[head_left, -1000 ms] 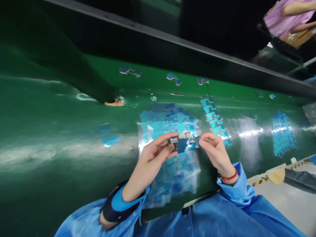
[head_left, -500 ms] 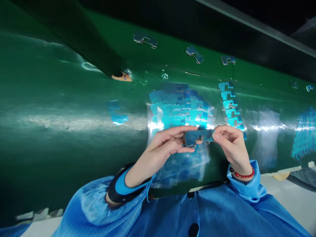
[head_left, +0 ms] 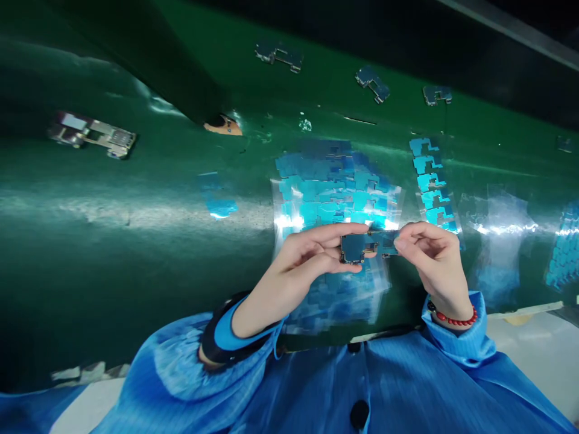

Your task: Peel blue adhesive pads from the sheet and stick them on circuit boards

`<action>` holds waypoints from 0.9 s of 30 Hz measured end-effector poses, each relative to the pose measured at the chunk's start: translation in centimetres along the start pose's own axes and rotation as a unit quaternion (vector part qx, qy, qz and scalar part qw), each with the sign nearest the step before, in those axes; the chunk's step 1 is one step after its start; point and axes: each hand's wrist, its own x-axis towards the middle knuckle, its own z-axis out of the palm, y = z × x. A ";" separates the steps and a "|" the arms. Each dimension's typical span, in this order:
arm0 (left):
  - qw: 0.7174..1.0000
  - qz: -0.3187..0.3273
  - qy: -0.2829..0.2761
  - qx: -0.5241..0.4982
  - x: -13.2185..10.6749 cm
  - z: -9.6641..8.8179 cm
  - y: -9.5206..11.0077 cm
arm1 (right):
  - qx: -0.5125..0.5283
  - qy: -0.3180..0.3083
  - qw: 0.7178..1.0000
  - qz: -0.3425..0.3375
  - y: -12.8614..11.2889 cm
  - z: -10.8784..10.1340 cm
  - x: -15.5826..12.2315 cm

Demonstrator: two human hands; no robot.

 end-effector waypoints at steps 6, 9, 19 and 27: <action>1.000 0.010 -0.001 0.024 -0.1 -0.2 -0.2 | -0.019 0.010 1.000 -0.008 -0.1 0.2 -0.1; 0.999 0.014 0.007 0.035 -0.1 -0.2 -0.2 | -0.024 0.014 1.000 -0.015 -0.2 0.3 -0.1; 0.997 0.014 0.034 0.063 -0.2 -0.1 -0.2 | -0.025 0.026 0.999 -0.016 -0.1 0.3 -0.3; 0.997 0.027 0.029 0.066 -0.2 -0.3 -0.4 | -0.033 0.027 0.999 -0.034 0.2 0.3 -0.4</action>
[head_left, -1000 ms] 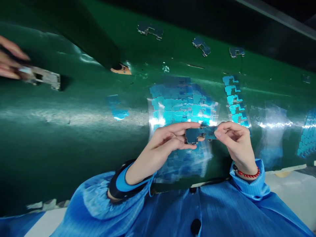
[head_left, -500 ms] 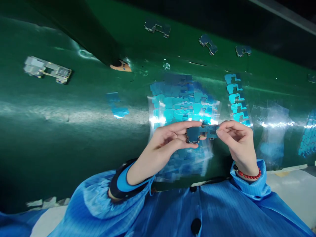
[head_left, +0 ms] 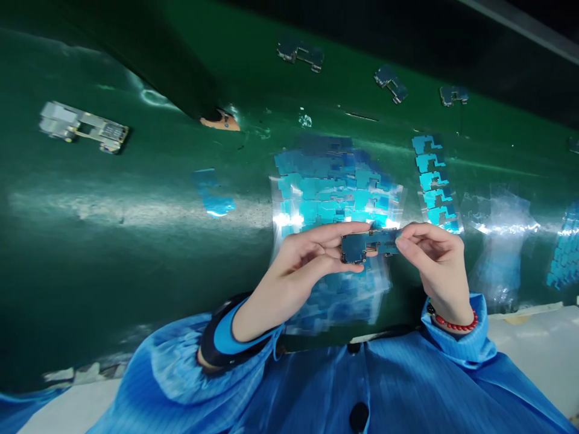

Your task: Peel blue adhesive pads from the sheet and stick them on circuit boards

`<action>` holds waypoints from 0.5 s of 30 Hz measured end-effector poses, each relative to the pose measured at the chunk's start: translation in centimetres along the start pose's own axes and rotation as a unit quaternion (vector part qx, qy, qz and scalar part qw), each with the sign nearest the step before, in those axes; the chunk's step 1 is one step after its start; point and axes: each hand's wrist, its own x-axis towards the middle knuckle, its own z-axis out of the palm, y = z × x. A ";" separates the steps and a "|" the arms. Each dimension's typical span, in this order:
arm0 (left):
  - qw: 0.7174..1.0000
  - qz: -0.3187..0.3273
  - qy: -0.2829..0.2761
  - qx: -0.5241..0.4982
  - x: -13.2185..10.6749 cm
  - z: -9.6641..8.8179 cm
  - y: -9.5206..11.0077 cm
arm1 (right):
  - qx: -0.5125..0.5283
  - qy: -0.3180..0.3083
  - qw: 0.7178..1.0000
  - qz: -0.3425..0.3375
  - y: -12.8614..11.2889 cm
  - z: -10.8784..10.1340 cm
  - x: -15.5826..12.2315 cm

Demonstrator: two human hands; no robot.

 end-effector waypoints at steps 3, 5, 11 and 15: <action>1.000 0.007 -0.006 -0.013 0.0 0.0 0.0 | -0.009 0.005 1.000 0.003 0.0 0.0 0.0; 0.999 0.014 -0.019 -0.034 0.0 0.1 0.0 | -0.007 0.007 1.000 0.002 0.0 0.0 0.0; 0.996 0.025 -0.038 -0.071 0.0 0.2 0.2 | 0.004 0.004 1.000 0.006 0.0 0.0 0.1; 0.996 0.025 -0.036 -0.078 0.0 0.2 0.2 | 0.004 0.000 1.000 0.005 0.0 0.0 0.1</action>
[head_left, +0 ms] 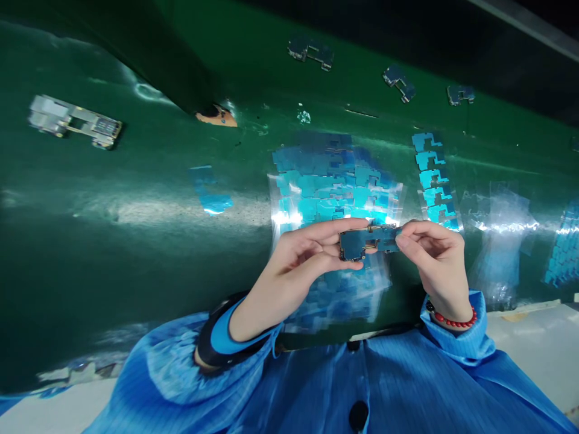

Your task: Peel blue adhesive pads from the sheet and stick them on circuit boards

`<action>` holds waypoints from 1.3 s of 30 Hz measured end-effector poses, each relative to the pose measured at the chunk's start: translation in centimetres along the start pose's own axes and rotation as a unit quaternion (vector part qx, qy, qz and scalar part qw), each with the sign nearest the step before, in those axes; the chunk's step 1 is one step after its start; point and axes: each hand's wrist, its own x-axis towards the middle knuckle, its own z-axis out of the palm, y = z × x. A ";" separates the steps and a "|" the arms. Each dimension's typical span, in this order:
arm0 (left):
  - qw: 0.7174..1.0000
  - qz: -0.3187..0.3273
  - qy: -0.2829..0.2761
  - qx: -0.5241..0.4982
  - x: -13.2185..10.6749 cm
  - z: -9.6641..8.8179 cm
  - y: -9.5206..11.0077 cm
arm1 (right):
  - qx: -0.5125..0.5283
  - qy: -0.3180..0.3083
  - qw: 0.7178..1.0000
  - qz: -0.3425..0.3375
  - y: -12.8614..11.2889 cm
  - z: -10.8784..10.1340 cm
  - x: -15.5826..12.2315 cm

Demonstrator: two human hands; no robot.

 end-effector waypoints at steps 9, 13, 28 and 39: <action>1.000 0.004 0.010 -0.002 0.0 0.1 -0.1 | 0.001 -0.001 1.000 -0.007 -0.1 0.0 0.0; 1.000 0.006 0.008 -0.002 0.0 0.3 0.1 | 0.003 0.001 1.000 -0.003 0.1 -0.1 -0.1; 0.998 0.017 0.011 0.057 0.0 0.0 -0.2 | 0.000 0.000 1.000 -0.007 0.0 0.0 0.0; 0.994 0.009 0.041 0.104 -0.2 0.0 -0.2 | -0.001 0.000 1.000 0.000 -0.1 0.1 0.0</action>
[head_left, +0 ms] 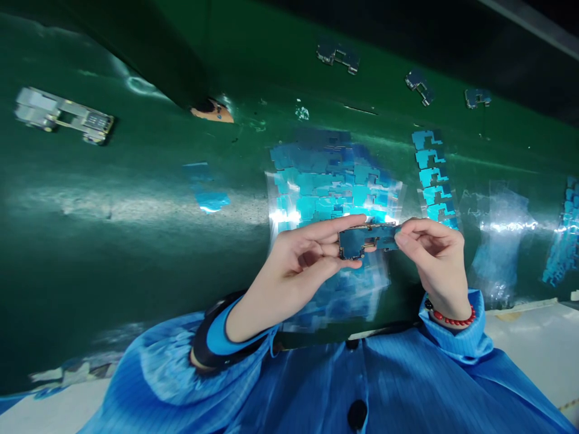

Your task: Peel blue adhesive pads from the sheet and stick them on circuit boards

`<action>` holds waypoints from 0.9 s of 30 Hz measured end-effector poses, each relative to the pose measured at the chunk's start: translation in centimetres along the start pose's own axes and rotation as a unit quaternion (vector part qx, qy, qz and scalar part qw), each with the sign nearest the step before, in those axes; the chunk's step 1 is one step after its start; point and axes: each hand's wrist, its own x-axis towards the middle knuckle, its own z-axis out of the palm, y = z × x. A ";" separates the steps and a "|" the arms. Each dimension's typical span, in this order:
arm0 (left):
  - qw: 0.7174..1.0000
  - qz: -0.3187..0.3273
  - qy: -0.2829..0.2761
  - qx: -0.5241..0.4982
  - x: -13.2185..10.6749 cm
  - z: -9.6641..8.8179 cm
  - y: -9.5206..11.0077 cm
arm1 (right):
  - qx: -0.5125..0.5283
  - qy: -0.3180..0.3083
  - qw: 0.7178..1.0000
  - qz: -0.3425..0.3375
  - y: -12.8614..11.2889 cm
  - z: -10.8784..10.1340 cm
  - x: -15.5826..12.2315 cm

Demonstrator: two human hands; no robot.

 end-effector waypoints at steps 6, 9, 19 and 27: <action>1.000 -0.005 0.001 0.015 -0.1 0.0 -0.1 | 0.006 -0.002 1.000 0.001 0.0 0.0 0.0; 1.000 -0.002 0.007 0.020 -0.1 0.1 -0.1 | 0.007 -0.003 1.000 -0.001 0.0 -0.1 0.0; 1.000 0.001 0.005 0.020 -0.1 0.0 -0.1 | -0.013 0.010 1.000 0.002 0.0 0.0 0.1; 0.999 0.012 0.025 0.045 -0.1 0.3 0.0 | -0.022 0.006 1.000 -0.003 -0.1 0.1 0.1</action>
